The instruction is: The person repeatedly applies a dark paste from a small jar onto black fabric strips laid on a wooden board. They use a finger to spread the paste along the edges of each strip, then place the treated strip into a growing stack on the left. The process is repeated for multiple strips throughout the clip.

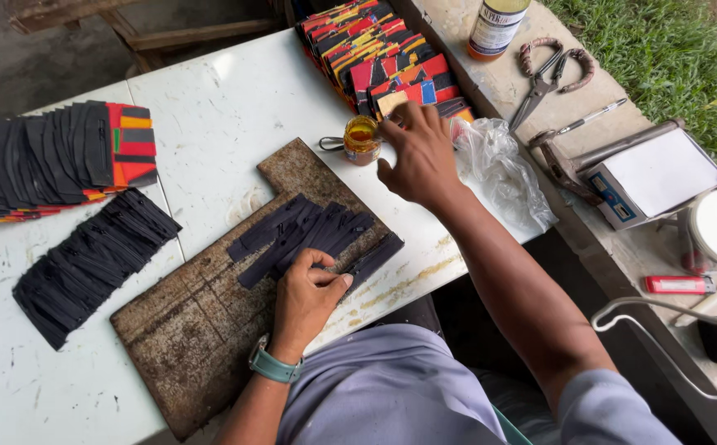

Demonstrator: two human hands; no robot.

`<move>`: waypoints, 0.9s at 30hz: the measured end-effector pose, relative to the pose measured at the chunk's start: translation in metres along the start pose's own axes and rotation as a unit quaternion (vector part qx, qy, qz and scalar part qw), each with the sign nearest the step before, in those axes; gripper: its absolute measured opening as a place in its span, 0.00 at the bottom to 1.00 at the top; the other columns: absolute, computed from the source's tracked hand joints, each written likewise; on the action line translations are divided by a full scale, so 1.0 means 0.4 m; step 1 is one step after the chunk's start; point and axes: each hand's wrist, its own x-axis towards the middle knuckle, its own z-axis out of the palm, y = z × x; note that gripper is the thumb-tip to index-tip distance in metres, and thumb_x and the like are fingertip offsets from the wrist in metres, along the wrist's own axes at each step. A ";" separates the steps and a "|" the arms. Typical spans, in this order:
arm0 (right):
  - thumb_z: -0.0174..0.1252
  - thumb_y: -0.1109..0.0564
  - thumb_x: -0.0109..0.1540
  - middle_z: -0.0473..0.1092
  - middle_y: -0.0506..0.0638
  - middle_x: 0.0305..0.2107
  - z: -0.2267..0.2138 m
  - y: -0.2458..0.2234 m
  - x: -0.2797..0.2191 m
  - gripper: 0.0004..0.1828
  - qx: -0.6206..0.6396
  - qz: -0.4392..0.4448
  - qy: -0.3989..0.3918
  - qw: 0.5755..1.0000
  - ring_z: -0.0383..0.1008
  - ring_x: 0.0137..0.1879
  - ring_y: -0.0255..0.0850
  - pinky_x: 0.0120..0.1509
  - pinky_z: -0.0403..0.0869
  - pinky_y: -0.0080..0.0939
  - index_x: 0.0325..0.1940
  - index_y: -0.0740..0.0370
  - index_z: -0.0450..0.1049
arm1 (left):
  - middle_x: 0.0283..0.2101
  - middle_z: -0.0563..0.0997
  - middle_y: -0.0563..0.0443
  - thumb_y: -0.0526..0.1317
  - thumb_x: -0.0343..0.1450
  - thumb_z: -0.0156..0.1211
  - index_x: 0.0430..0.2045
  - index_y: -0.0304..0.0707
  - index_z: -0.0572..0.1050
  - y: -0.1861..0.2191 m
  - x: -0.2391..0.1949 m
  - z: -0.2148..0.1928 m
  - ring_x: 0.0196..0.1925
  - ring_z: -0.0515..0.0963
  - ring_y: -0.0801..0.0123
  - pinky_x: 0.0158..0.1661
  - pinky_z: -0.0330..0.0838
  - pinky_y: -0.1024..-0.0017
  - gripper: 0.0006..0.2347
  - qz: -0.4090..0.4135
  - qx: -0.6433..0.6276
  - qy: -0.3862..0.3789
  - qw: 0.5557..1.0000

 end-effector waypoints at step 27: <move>0.56 0.57 0.49 0.66 0.58 0.59 -0.095 -0.012 -0.292 0.34 0.315 0.079 -0.198 0.925 0.68 0.63 0.50 0.69 0.68 0.51 0.61 0.54 0.76 | 0.28 0.87 0.44 0.37 0.64 0.71 0.33 0.31 0.75 -0.010 -0.004 0.010 0.27 0.87 0.68 0.31 0.78 0.71 0.12 -0.026 0.034 0.012 0.999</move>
